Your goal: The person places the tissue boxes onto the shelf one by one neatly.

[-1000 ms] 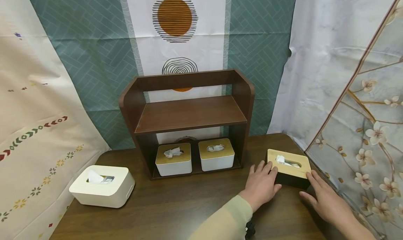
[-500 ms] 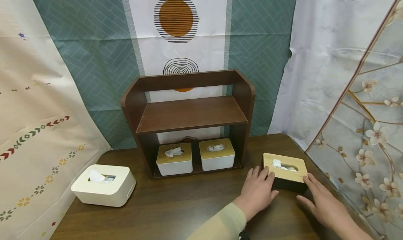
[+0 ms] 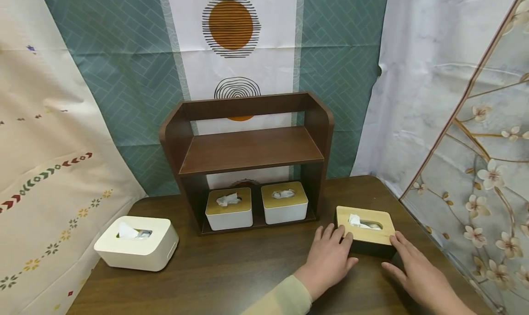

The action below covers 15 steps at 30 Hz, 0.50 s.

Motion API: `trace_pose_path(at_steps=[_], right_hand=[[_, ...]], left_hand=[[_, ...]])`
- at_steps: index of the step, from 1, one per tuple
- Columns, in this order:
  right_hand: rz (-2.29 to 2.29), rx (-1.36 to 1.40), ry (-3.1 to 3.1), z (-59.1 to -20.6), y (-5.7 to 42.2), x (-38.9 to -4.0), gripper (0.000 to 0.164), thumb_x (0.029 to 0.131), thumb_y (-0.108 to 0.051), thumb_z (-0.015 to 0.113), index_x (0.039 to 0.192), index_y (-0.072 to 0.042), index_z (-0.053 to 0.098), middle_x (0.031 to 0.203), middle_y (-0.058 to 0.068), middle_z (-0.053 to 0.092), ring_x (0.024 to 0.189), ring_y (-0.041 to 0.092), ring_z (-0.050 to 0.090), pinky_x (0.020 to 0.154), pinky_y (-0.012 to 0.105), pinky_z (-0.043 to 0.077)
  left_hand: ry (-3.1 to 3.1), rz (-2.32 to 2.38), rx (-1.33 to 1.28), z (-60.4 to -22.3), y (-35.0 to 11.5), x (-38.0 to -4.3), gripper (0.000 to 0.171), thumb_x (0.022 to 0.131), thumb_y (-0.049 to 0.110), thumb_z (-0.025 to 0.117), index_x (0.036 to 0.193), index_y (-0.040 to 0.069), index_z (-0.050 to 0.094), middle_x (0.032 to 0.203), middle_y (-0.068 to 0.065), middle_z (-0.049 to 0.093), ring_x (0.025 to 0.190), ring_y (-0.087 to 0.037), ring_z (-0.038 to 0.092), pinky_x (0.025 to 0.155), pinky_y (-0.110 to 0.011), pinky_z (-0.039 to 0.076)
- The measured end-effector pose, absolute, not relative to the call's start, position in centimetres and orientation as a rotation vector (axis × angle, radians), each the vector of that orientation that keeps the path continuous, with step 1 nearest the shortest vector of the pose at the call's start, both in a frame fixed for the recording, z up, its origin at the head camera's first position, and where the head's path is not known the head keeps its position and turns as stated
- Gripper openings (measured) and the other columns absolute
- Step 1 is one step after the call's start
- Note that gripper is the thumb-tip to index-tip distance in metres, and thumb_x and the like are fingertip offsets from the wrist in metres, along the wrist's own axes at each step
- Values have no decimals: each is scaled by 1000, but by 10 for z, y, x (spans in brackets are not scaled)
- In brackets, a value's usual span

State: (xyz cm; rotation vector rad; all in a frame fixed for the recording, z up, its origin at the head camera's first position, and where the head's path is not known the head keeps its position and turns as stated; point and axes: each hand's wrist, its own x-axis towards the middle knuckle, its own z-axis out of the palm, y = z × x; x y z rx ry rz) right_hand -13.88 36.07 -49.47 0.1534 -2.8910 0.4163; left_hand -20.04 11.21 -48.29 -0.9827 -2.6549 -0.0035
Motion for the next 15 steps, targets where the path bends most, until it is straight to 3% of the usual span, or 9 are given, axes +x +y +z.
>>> trace_pose_path(at_steps=[15], right_hand=[[479,171,-2889,-500,345,-127,86,100,-42,83,160,9,48,167,36,39,143,60,49,96,75,52]], left_hand=[[-2678,-29,-977,-488,89,-187,58,107,63,65,156,31,63,160,5,57,151,-26,51,120,-51,46]])
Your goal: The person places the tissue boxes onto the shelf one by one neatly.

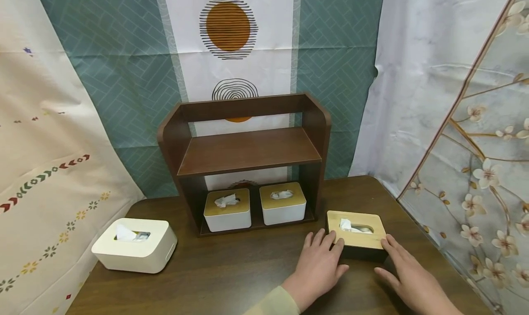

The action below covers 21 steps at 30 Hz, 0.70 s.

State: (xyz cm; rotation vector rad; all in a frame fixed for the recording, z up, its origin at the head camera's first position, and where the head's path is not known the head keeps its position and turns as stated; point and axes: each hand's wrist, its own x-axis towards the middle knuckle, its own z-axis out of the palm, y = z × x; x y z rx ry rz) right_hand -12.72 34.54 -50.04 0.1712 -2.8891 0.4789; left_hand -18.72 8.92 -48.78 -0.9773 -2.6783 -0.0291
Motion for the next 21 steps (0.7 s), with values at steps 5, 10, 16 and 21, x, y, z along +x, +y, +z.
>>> trace_pose_path(at_steps=[5,10,16,21], right_hand=[[493,201,-2894,-503,339,-126,87,99,-43,84,161,7,48,168,34,40,144,57,50,96,71,54],[483,235,-2857,-504,336,-125,83,98,-39,85,158,7,52,166,33,44,143,57,51,99,71,53],[473,227,-2800,-502,334,-125,77,98,-36,86,156,4,57,163,32,48,142,59,50,101,75,49],[523,163,-2814,-500,335,-130,79,102,-39,82,163,1,50,165,34,43,140,63,48,96,79,48]], left_hand=[[-2663,-39,-971,-488,78,-182,57,106,62,66,154,30,65,159,4,59,152,-27,50,117,-51,47],[-2658,-63,-970,-485,71,-179,56,106,61,67,152,29,67,158,3,60,152,-27,50,116,-51,48],[-2663,-170,-955,-485,66,-181,54,107,58,67,151,26,68,162,-2,56,152,-27,51,114,-48,49],[-2663,-323,-873,-490,64,-190,59,107,51,72,154,18,65,165,-11,53,149,-30,54,111,-48,52]])
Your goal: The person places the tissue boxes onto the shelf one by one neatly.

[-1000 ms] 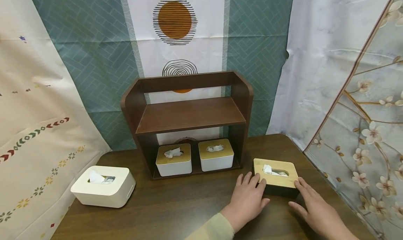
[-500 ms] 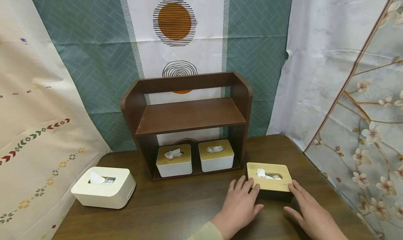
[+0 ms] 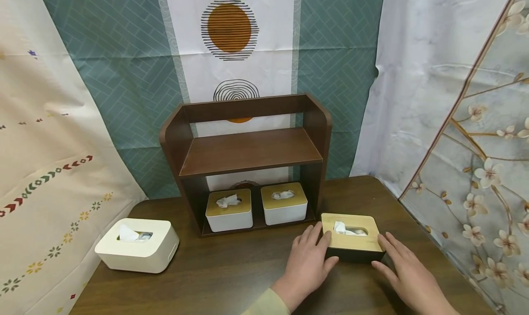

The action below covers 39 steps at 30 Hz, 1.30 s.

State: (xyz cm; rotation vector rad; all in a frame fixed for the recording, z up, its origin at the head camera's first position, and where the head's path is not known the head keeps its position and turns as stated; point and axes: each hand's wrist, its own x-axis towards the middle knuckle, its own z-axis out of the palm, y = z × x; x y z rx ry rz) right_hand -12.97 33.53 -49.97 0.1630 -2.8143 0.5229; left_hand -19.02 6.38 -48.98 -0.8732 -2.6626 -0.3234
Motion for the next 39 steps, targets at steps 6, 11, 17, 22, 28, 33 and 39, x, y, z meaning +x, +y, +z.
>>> trace_pose_path(at_steps=[6,11,17,22,28,33,39], right_hand=[[583,143,-2835,-499,335,-136,76,106,-40,77,165,-3,48,165,35,44,138,66,49,92,80,49],[592,132,-2839,-503,337,-140,73,107,-39,75,165,-3,48,163,36,46,138,66,49,96,80,47],[631,129,-2815,-508,337,-143,69,110,-36,72,164,-1,49,158,35,53,138,61,53,100,78,47],[657,88,-2842,-509,337,-145,68,111,-34,70,166,-1,47,155,33,57,135,60,57,97,76,50],[676,33,-2852,-509,336,-146,67,112,-33,69,167,-3,46,155,33,56,135,59,58,97,74,51],[684,6,-2839,-509,334,-147,66,112,-35,69,167,-5,47,155,32,56,133,58,60,96,73,51],[707,-18,-2825,-507,332,-147,65,112,-34,68,166,-5,48,155,32,57,133,58,60,98,74,50]], left_hand=[[-2728,-431,-819,-495,63,-198,63,107,50,72,160,16,60,166,-14,52,150,-33,54,112,-51,52],[-2756,-431,-809,-498,66,-202,65,108,52,70,162,18,58,164,-13,55,149,-34,54,111,-52,52],[-2757,-415,-803,-501,69,-204,67,107,53,71,161,16,58,156,-13,64,145,-34,59,109,-50,54],[-2741,-451,-811,-504,71,-205,66,106,49,74,160,13,58,149,-11,69,140,-31,64,109,-48,54],[-2685,-472,-809,-505,74,-205,59,106,42,76,155,10,63,143,-9,73,133,-28,69,109,-45,54],[-2645,-491,-792,-506,76,-206,56,105,38,79,151,9,66,140,-8,75,129,-24,71,108,-42,56],[-2624,-552,-776,-506,77,-205,53,104,34,81,149,8,67,137,-11,76,123,-23,74,101,-39,59]])
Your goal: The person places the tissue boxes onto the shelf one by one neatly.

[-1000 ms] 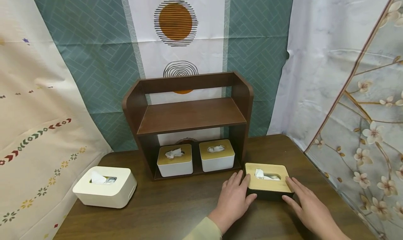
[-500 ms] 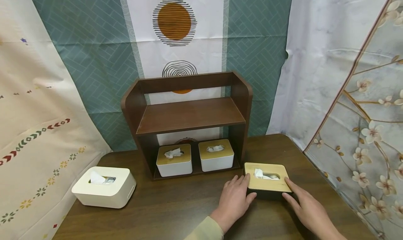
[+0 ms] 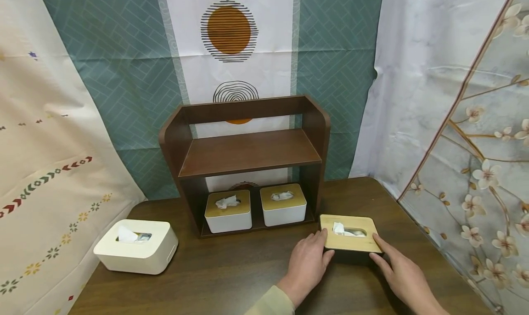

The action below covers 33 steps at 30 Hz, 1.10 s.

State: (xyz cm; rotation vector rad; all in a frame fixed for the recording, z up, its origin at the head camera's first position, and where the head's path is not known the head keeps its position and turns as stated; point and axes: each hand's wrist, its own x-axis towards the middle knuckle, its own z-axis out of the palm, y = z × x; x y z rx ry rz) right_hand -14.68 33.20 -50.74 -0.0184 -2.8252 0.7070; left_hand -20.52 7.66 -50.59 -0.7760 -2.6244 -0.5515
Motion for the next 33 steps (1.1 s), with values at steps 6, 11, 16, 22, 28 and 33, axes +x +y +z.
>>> trace_pose_path(at_steps=[6,11,16,22,28,33], right_hand=[[742,-30,-2798,-501,326,-143,64,113,-33,67,167,-6,47,155,32,56,133,59,59,98,75,50],[741,17,-2687,-492,318,-139,60,111,-27,70,165,-7,51,152,30,61,129,58,63,93,74,51],[716,64,-2577,-479,308,-133,60,107,-19,76,162,-9,56,148,29,65,123,56,67,88,73,52],[734,91,-2523,-459,297,-127,63,106,-21,79,164,-17,56,149,24,66,125,54,68,88,71,52],[719,156,-2438,-440,287,-126,66,102,-18,83,163,-21,58,149,19,68,116,47,75,86,69,54],[672,211,-2369,-423,276,-127,69,98,-16,86,162,-24,60,147,14,70,104,36,79,79,56,57]], left_hand=[[-2592,-641,-745,-499,72,-200,53,105,33,80,150,9,66,140,-13,74,117,-24,77,91,-39,63],[-2553,-699,-720,-489,66,-194,55,105,32,80,153,9,64,143,-14,72,114,-25,78,87,-40,65],[-2505,-707,-705,-475,57,-187,58,103,32,82,153,9,64,145,-13,71,113,-26,79,86,-41,65],[-2430,-686,-689,-455,43,-180,59,101,33,85,152,9,66,143,-12,73,104,-26,81,82,-41,66],[-2365,-664,-675,-436,28,-174,61,98,34,88,151,10,68,142,-10,73,100,-26,82,79,-41,66],[-2322,-626,-661,-418,14,-169,60,98,35,88,150,12,68,142,-8,74,96,-26,82,75,-41,66]])
